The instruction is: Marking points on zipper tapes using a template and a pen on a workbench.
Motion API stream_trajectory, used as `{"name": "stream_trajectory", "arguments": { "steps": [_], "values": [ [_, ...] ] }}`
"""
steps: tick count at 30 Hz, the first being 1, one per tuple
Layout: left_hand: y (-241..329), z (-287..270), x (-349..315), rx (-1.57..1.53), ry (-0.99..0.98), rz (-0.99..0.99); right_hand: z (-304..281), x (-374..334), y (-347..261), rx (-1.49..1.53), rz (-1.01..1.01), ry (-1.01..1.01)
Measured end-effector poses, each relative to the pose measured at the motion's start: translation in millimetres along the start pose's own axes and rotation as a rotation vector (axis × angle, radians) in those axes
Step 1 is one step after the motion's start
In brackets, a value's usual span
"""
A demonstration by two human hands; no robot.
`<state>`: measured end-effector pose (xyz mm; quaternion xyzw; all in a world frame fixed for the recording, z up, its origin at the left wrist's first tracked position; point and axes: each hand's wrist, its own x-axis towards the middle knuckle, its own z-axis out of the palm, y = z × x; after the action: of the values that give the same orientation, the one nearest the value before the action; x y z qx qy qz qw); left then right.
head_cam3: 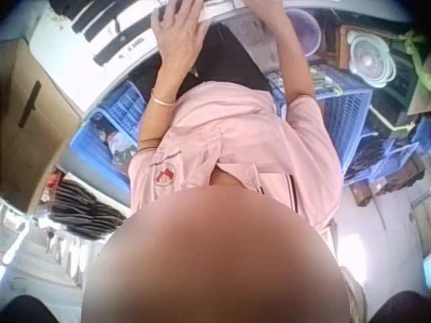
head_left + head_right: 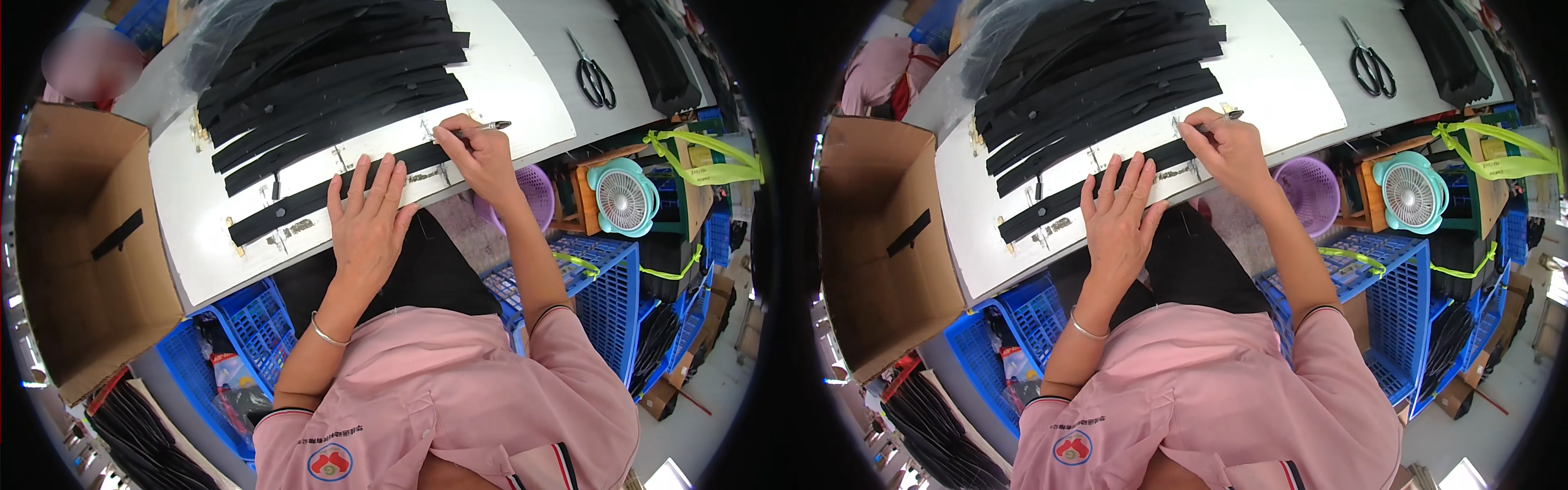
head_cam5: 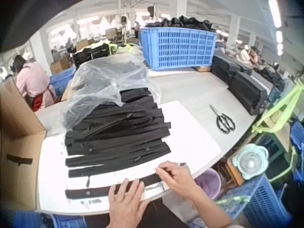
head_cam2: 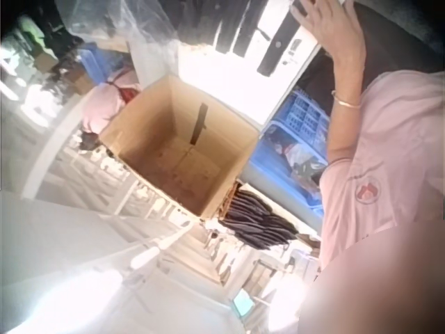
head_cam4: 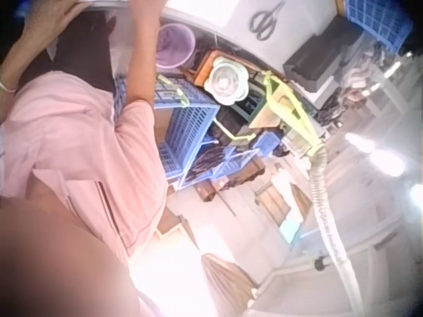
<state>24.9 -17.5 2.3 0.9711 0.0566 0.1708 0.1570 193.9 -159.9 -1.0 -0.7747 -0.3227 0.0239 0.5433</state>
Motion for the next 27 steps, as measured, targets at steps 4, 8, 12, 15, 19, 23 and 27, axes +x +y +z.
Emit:
{"name": "stream_trajectory", "arguments": {
  "steps": [4, 8, 12, 15, 19, 23, 27],
  "values": [
    [1, -1, -1, -0.002, -0.008, -0.027, 2, 3, -5, -0.074, -0.057, -0.002],
    [1, -1, -1, -0.012, 0.003, -0.025, 2, 4, -2, -0.107, -0.063, -0.017],
    [0, 0, -2, -0.024, 0.017, -0.02, 5, 4, 0, -0.165, -0.115, -0.002],
    [0, 1, -3, -0.018, 0.013, -0.029, 6, 1, -3, -0.127, -0.092, 0.025],
    [1, 1, -2, -0.018, 0.018, -0.03, -2, -1, 1, 0.034, -0.028, -0.037],
    [0, 3, -1, -0.01, 0.049, -0.003, -5, -2, 8, -0.047, -0.097, -0.089],
    [0, 1, -2, -0.028, 0.033, -0.032, -1, -2, 8, -0.053, -0.118, -0.074]
  ]
}}
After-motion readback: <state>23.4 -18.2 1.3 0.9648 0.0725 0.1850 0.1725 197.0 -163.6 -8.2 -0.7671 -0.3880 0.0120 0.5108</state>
